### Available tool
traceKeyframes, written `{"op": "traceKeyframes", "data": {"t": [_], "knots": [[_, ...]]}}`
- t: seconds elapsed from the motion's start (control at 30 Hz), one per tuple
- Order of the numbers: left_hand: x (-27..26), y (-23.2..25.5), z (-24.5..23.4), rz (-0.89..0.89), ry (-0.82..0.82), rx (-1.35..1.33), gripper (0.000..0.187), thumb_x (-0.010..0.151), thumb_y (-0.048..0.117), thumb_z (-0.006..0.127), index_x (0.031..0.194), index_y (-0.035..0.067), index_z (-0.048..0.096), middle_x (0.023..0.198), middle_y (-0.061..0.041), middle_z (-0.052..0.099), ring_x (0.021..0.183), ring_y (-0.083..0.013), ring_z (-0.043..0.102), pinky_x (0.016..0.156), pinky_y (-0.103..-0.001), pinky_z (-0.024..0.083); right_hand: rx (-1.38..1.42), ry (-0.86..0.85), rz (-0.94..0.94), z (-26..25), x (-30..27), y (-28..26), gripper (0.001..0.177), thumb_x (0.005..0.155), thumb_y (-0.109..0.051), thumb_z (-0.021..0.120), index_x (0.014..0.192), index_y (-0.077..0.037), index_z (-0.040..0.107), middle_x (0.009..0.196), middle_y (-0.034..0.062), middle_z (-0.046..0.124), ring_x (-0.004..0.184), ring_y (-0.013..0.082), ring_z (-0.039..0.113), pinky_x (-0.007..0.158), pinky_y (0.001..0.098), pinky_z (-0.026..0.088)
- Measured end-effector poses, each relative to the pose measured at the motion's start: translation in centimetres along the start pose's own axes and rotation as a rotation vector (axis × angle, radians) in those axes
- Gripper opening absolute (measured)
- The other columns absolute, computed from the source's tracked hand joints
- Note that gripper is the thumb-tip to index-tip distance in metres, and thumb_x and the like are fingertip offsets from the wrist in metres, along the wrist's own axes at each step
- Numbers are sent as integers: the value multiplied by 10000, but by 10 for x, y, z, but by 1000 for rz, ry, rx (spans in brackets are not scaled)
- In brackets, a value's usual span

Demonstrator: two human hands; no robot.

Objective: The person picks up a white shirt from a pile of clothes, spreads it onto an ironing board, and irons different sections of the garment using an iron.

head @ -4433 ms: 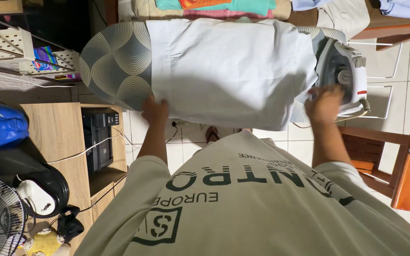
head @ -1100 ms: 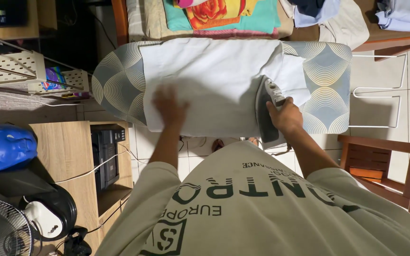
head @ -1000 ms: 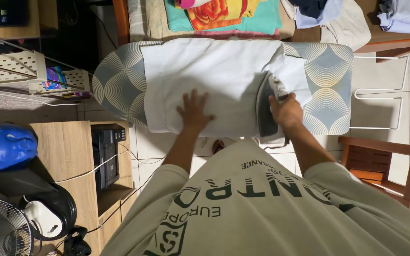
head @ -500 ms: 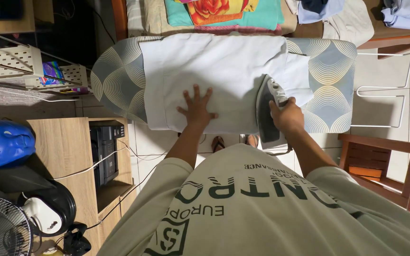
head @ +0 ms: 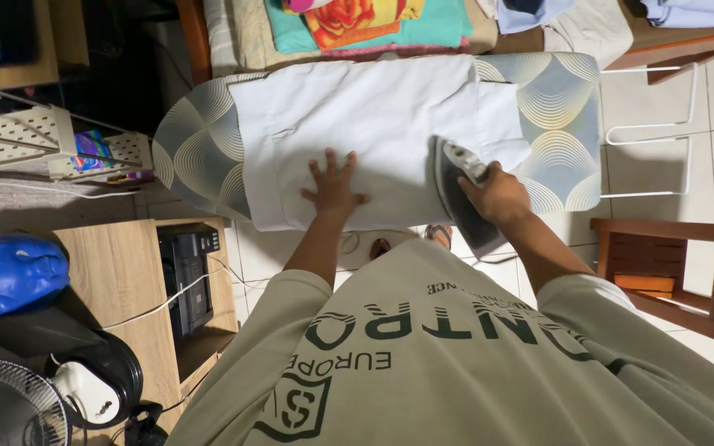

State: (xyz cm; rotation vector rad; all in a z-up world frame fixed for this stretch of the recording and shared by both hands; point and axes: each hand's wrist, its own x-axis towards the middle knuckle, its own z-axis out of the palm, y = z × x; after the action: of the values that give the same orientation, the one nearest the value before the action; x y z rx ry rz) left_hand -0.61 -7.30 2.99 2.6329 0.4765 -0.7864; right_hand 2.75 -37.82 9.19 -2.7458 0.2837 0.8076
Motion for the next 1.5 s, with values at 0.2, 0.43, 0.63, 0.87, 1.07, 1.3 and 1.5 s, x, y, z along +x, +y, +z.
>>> {"op": "traceKeyframes", "data": {"t": [0.2,0.43,0.63,0.87,1.07,1.3,1.5], "knots": [[4,10,18,-59,54,-8,1104,734,476,882,1587,484,180,1724,21,-11,1580,-335,-16,1115,-816,164,164,278,166,-37,19,108,800,890,-632,692,1352,5,551,1192,301,664,1116,449,649,948,488,509],[18,18,41,-6,265,-145,910,797,342,831,1558,337,332,1713,-51,139,1579,-293,125,1159,-755,186,301,255,168,-102,107,154,767,849,-645,732,1291,-24,650,1190,206,745,1074,340,749,992,426,547],[44,-56,40,-272,486,-286,876,827,360,809,1546,248,320,1684,-138,205,1570,-332,174,1155,-705,254,-269,1124,-278,-91,109,134,774,688,-642,925,1101,-64,617,1044,161,670,963,365,629,822,449,490],[45,-142,16,-630,528,-443,1042,826,425,831,1587,213,151,1651,-220,93,1497,-444,120,1147,-670,240,21,148,-111,65,90,96,729,847,-607,823,1125,48,663,1033,255,711,1008,391,689,892,443,517],[55,-162,8,-549,444,-560,877,808,467,828,1490,86,429,1480,-205,525,1382,-406,484,1130,-550,405,100,33,-50,70,87,84,485,910,-445,711,1185,-46,734,1122,201,741,1044,358,712,939,450,538],[27,-177,26,-239,286,-823,442,688,241,794,1043,-17,742,999,-190,761,899,-341,744,813,-409,576,-339,-387,105,61,37,129,372,874,-410,774,979,-58,831,897,94,803,898,231,763,886,382,571],[-3,-183,40,-235,238,-615,488,691,294,810,1064,-16,752,1019,-191,754,947,-337,747,862,-383,561,-255,-106,175,37,59,149,500,916,-565,723,889,-83,853,937,76,794,950,275,720,894,460,566]]}}
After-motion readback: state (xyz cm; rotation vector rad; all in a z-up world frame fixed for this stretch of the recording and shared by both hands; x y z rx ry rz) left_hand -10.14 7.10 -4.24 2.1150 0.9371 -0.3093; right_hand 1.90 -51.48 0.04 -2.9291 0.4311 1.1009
